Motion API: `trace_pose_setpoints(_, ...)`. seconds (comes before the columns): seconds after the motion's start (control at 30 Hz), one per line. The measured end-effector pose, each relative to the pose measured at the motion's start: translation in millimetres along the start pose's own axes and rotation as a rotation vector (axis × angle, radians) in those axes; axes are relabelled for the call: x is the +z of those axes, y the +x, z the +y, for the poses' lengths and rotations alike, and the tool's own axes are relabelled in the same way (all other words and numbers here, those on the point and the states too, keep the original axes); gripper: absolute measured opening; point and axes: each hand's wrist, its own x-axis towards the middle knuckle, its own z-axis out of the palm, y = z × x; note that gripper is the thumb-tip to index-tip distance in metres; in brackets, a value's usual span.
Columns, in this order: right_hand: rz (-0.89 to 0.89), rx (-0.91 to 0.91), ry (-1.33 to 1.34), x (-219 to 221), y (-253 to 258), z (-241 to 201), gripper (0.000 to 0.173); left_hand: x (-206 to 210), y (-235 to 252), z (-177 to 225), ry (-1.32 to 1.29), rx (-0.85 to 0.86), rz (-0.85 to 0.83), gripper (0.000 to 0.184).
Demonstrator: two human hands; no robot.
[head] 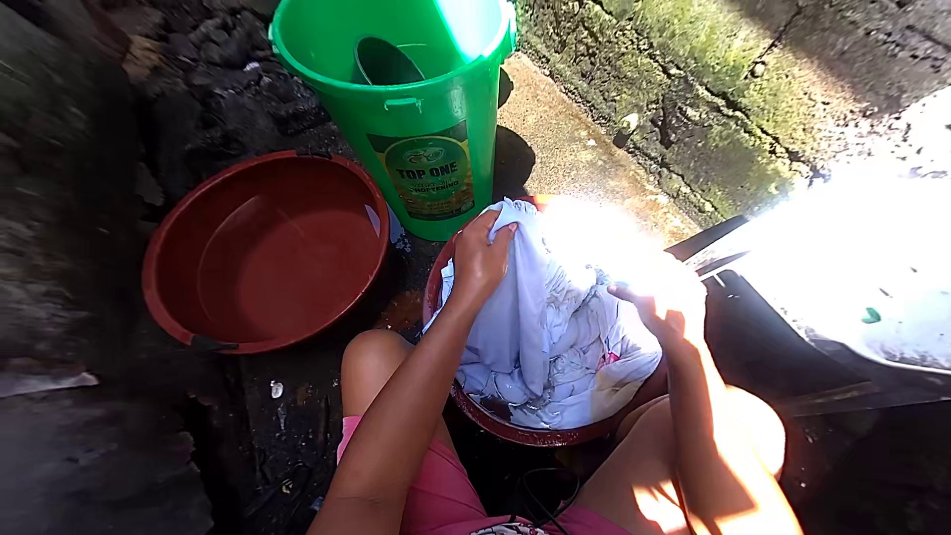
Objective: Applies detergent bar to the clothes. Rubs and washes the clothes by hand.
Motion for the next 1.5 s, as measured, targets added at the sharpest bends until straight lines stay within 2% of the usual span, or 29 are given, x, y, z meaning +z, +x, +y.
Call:
trace_pose_setpoints(0.13, 0.146, -0.101, 0.131, -9, -22, 16, 0.057, 15, -2, 26, 0.065, 0.183, -0.019, 0.025)
trace_pose_setpoints(0.23, 0.189, -0.017, 0.057, -16, 4, 12, 0.063, 50, -36, 11, 0.151, 0.308, -0.063, 0.024)
trace_pose_setpoints(0.27, 0.180, -0.005, 0.036, -17, 5, 12, 0.064, 65, -56, 2, 0.193, 0.356, -0.123, 0.021)
trace_pose_setpoints(0.3, 0.182, -0.016, 0.027, -16, 4, 12, 0.063, 79, -75, -8, 0.229, 0.366, -0.241, 0.020)
trace_pose_setpoints(0.33, 0.182, -0.037, 0.031, -15, 1, 15, 0.061, 88, -94, -15, 0.280, 0.334, -0.449, 0.025)
trace_pose_setpoints(0.4, 0.124, -0.051, 0.052, -12, -12, 22, 0.059, 98, -121, -22, 0.392, 0.223, -0.907, 0.051)
trace_pose_setpoints(0.43, 0.084, -0.051, 0.033, -12, -12, 22, 0.059, 97, -127, -25, 0.422, 0.195, -1.004, 0.059)
trace_pose_setpoints(0.47, 0.040, -0.066, -0.010, -13, -7, 20, 0.056, 92, -127, -28, 0.434, 0.173, -1.007, 0.062)
trace_pose_setpoints(0.5, -0.016, -0.071, -0.057, -14, -4, 19, 0.054, 82, -122, -34, 0.431, 0.145, -0.940, 0.060)
trace_pose_setpoints(0.63, -0.210, -0.179, -0.150, 4, -10, 24, 0.048, 34, -81, -75, 0.432, -0.012, -0.484, 0.047)
trace_pose_setpoints(0.7, -0.361, -0.223, -0.221, 14, -12, 21, 0.049, 21, -69, -99, 0.484, -0.145, -0.407, 0.054)
trace_pose_setpoints(0.8, -0.486, -0.273, -0.477, 26, -21, 8, 0.046, 22, -65, -122, 0.540, -0.357, -0.476, 0.072)
trace_pose_setpoints(0.87, -0.593, -0.252, -0.622, 29, -30, -7, 0.047, 31, -68, -131, 0.525, -0.437, -0.533, 0.077)
trace_pose_setpoints(0.93, -0.646, -0.273, -0.706, 32, -36, -16, 0.047, 38, -70, -138, 0.515, -0.440, -0.570, 0.068)
trace_pose_setpoints(1.0, -0.660, -0.300, -0.766, 35, -41, -20, 0.047, 39, -68, -141, 0.531, -0.434, -0.599, 0.049)
trace_pose_setpoints(1.1, -0.676, -0.310, -0.825, 40, -44, -26, 0.044, 38, -64, -145, 0.545, -0.412, -0.561, 0.027)
trace_pose_setpoints(1.3, -0.690, -0.360, -0.847, 50, -47, -28, 0.044, 38, -63, -143, 0.520, -0.419, -0.518, 0.023)
trace_pose_setpoints(1.5, -0.594, -0.361, -0.868, 58, -45, -34, 0.042, 37, -60, -143, 0.493, -0.440, -0.508, 0.023)
